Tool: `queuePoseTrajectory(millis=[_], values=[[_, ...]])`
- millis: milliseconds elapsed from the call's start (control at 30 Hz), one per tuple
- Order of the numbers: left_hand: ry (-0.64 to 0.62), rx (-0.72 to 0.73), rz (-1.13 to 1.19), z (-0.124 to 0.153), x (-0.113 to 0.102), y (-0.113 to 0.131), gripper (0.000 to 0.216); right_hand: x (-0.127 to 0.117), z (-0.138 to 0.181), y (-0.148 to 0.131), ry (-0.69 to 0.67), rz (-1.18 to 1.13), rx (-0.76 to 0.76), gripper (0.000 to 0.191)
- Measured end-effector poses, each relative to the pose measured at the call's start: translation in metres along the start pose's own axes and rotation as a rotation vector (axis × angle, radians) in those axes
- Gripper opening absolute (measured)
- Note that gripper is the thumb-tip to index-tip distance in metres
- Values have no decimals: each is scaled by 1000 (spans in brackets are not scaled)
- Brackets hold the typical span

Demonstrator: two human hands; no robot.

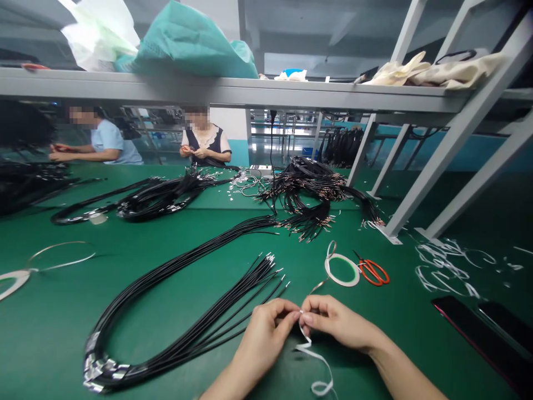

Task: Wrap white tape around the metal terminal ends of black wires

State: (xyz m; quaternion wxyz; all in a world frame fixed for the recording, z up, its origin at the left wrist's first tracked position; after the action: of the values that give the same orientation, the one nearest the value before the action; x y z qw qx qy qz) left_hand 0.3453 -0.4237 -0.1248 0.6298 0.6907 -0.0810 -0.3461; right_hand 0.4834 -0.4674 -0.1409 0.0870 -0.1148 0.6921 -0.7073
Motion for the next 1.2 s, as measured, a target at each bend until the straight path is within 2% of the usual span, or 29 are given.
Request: queuePoseTrajectory(millis=[133,233,300,367,433,533,600,633,700,800,867,900,967,1000,1033,1067,1100,1200], values=[[1,53,-57,6,3,3,24,2,-2,3,-15,-1,12,30],[27,41,23,4,3,-3,22,2,-3,5,11,-32,3,30],[130,-8,91,-1,-7,-10,20,7,-2,8,-21,-90,24,30],[307,-59,119,-8,-27,-15,20,15,0,10,-83,-147,62,31],[412,-68,115,-18,-45,-8,23,23,0,13,-135,-164,81,31],[326,12,111,-48,-48,25,24,33,-4,17,-225,-223,78,34],[300,136,35,-73,-30,60,21,36,-8,23,-267,-239,83,36],[276,201,17,-87,-13,78,19,37,-9,27,-301,-231,85,38],[153,285,48,-115,32,110,17,38,-13,33,-362,-205,85,43],[-34,350,94,-146,102,143,22,40,-15,39,-460,-191,90,50],[-166,388,125,-152,128,154,42,38,-16,39,-453,-213,76,51],[-225,399,126,-151,132,155,56,37,-15,39,-440,-218,70,50],[-312,384,88,-141,118,145,69,35,-13,36,-418,-214,71,45],[-357,359,-5,-132,105,134,64,35,-12,35,-404,-213,75,42],[-356,340,-84,-122,87,120,49,34,-11,33,-390,-218,82,39],[-328,328,-147,-110,66,106,34,33,-9,32,-367,-231,85,37],[-278,293,-197,-97,44,89,29,32,-8,31,-346,-250,89,35],[-20,160,-147,-54,-18,38,14,33,-7,31,-278,-301,101,32]])
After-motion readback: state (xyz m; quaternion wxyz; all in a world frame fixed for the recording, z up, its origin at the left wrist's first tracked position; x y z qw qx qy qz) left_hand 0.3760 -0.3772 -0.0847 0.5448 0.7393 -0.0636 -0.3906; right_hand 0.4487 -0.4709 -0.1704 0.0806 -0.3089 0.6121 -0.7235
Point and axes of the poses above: each hand's wrist, its own z-axis away from the middle knuckle, its own x-axis out of the palm, y = z × x, the point moved 5 cm from there along -z, towards the middle knuckle, and after that the axes turned 7 degrees about -x, right-handed, at the moved point
